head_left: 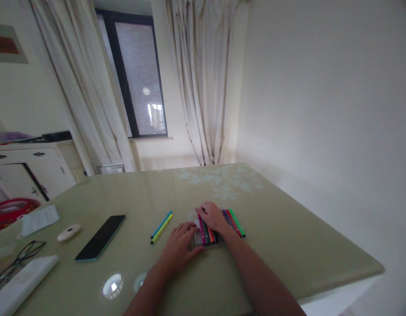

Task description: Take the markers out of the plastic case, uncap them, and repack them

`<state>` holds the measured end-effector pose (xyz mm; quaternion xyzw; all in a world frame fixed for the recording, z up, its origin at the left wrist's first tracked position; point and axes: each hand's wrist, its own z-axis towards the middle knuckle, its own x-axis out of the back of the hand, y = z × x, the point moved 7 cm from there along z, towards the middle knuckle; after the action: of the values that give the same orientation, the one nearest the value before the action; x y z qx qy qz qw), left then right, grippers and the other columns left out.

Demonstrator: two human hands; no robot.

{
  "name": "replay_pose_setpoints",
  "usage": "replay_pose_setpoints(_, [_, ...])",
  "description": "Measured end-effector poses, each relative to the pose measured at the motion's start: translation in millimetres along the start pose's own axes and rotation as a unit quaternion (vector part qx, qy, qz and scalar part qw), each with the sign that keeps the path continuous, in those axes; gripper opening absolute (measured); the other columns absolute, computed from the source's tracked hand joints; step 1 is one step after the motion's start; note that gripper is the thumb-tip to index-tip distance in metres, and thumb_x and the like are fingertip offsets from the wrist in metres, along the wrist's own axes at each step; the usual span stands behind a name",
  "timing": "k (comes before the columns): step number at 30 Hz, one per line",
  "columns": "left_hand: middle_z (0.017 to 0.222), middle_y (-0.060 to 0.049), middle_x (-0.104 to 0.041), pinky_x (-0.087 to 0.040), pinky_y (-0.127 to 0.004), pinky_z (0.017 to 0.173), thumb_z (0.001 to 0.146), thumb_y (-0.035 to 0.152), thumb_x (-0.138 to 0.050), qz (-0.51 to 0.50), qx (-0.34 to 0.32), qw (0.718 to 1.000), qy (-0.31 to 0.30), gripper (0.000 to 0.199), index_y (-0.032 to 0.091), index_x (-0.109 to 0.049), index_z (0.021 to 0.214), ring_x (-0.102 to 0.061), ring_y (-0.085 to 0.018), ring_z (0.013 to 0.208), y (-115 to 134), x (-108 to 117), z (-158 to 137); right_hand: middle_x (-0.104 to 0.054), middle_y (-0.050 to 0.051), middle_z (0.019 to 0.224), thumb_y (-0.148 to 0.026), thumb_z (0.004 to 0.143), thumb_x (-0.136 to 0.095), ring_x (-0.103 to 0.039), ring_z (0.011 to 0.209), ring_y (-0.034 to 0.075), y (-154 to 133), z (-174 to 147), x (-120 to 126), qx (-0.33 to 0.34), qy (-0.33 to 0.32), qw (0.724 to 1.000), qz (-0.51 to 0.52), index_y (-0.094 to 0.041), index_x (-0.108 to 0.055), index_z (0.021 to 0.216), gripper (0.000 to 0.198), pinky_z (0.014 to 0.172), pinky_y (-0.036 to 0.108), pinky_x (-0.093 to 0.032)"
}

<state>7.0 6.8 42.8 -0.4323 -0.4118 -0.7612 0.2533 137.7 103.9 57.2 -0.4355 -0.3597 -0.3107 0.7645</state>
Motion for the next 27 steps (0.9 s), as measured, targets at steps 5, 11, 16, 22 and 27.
replay_pose_setpoints(5, [0.135,-0.010,-0.064,-0.041,-0.048,0.110,0.087,0.055,-0.069,-0.005,0.017,1.000,-0.010,0.049,0.025,-0.066,0.126,-0.055,-0.031,0.125,-2.5,0.6,1.7,-0.062,0.000,0.076,-0.042,0.098,-0.055,-0.055,0.073,0.016,5.2,1.9,12.4,-0.006,0.077,0.985,0.153,-0.019,-0.059,0.074,0.033,0.070,0.025,-0.040])
replay_pose_setpoints(11, [0.138,-0.009,-0.064,-0.040,-0.048,0.111,0.091,0.049,-0.066,-0.008,0.029,1.000,-0.006,0.043,0.026,-0.066,0.127,-0.055,-0.030,0.127,-9.9,-3.0,3.4,-0.041,-0.005,0.051,-0.056,0.096,-0.048,-0.042,0.054,0.013,8.6,2.5,19.4,-0.016,0.102,0.971,0.216,-0.022,-0.042,0.053,0.055,0.056,0.027,-0.029])
replay_pose_setpoints(16, [0.141,-0.009,-0.062,-0.038,-0.048,0.113,0.094,0.050,-0.062,-0.004,0.025,0.999,0.030,0.052,0.024,-0.056,0.139,-0.052,-0.029,0.131,-10.4,2.4,1.4,-0.040,-0.004,0.054,-0.060,0.100,-0.035,-0.040,0.055,0.014,17.5,-1.9,41.4,-0.083,0.215,0.941,0.248,-0.023,-0.041,0.058,0.056,0.055,0.028,-0.029])
replay_pose_setpoints(22, [0.134,-0.012,-0.065,-0.042,-0.050,0.108,0.102,0.039,-0.049,0.079,0.044,0.989,0.113,0.045,0.020,-0.051,0.143,-0.058,-0.030,0.123,-11.9,14.4,4.4,-0.052,-0.002,0.059,-0.060,0.101,-0.040,-0.050,0.060,0.015,-29.5,-11.1,20.2,-0.049,0.166,0.937,0.302,-0.022,-0.053,0.064,0.054,0.060,0.026,-0.037])
replay_pose_setpoints(27, [0.123,-0.014,-0.070,-0.050,-0.041,0.097,0.106,0.027,-0.036,0.147,0.108,0.979,0.096,0.037,0.017,-0.053,0.136,-0.066,-0.028,0.114,-30.3,20.6,5.9,-0.061,-0.001,0.069,-0.061,0.100,-0.043,-0.057,0.057,0.015,-43.0,-10.5,3.0,-0.043,0.115,0.924,0.363,-0.021,-0.061,0.079,0.049,0.055,0.025,-0.041])
